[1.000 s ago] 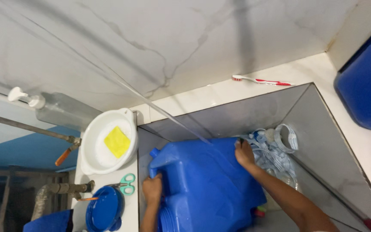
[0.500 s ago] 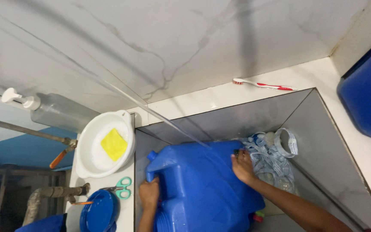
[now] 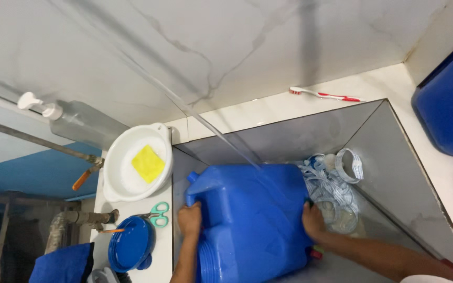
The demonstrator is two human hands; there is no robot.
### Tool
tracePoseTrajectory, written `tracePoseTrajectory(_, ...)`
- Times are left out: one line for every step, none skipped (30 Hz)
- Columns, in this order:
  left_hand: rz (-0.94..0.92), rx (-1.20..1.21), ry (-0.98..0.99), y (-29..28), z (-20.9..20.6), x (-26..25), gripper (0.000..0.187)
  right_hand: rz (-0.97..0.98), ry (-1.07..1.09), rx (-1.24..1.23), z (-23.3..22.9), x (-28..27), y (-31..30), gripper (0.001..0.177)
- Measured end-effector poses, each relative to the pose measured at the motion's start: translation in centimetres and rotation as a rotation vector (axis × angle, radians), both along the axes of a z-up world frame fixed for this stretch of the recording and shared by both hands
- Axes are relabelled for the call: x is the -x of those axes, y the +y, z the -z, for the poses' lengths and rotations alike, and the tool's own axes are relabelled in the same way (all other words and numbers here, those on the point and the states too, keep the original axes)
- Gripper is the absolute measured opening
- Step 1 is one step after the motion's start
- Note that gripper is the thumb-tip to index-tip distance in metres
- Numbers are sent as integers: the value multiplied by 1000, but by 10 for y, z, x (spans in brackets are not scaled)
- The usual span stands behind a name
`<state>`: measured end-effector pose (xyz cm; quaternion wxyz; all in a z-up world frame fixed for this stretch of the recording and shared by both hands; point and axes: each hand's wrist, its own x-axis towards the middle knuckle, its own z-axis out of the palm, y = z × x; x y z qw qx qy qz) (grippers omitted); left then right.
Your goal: The person washes a large blue plastic container and its lid in a sink using a sponge and running water. They scrub the interior and exterior, rinse the container, and place it aside with other containers.
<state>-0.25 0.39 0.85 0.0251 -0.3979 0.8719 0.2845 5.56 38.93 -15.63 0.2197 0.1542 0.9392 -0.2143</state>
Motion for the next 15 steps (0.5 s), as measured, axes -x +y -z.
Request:
tracePoseTrajectory(-4,11,-1,3,-3,4,46,-44,85,7,-16,-25,-18,63)
tracePoseTrajectory(-8,22,-3,7,-7,6,46,-45,208,192,-33,-38,-39,64)
tracePoseTrajectory(-10,1,14,9,-10,1,45,-113,300,354,-53,-58,-66,65)
tracePoseTrajectory(-13,-21,30,10,-12,-4,45,-217,374,472,-72,-66,-93,67)
tracePoseTrajectory(-13,-40,57,9,-14,-3,44,-333,442,531,-88,-53,-119,70)
tracePoseTrajectory(-24,-34,56,8,-16,-3,43,-423,530,476,-100,-30,-140,74)
tracePoseTrajectory(-32,-31,55,10,-16,-2,42,-470,668,316,-108,7,-149,69)
tracePoseTrajectory(-40,-28,54,12,-16,-2,41,-509,804,154,-111,44,-152,65)
tracePoseTrajectory(-42,-39,43,12,-15,-3,41,-400,783,308,-109,80,-142,56)
tracePoseTrajectory(-45,-49,32,10,-14,-5,41,-290,754,462,-102,107,-125,49)
tracePoseTrajectory(-45,-64,23,11,-13,-5,42,-250,790,335,-92,118,-101,47)
tracePoseTrajectory(-33,-23,59,12,-13,-7,41,-210,825,208,-82,120,-74,45)
tracePoseTrajectory(-14,20,97,11,-13,-4,41,-219,531,89,-72,101,-49,41)
tracePoseTrajectory(5,63,135,10,-13,-2,40,-449,596,-349,-64,75,-37,48)
tracePoseTrajectory(-3,40,133,12,-13,0,40,-302,530,-120,-59,33,-34,58)
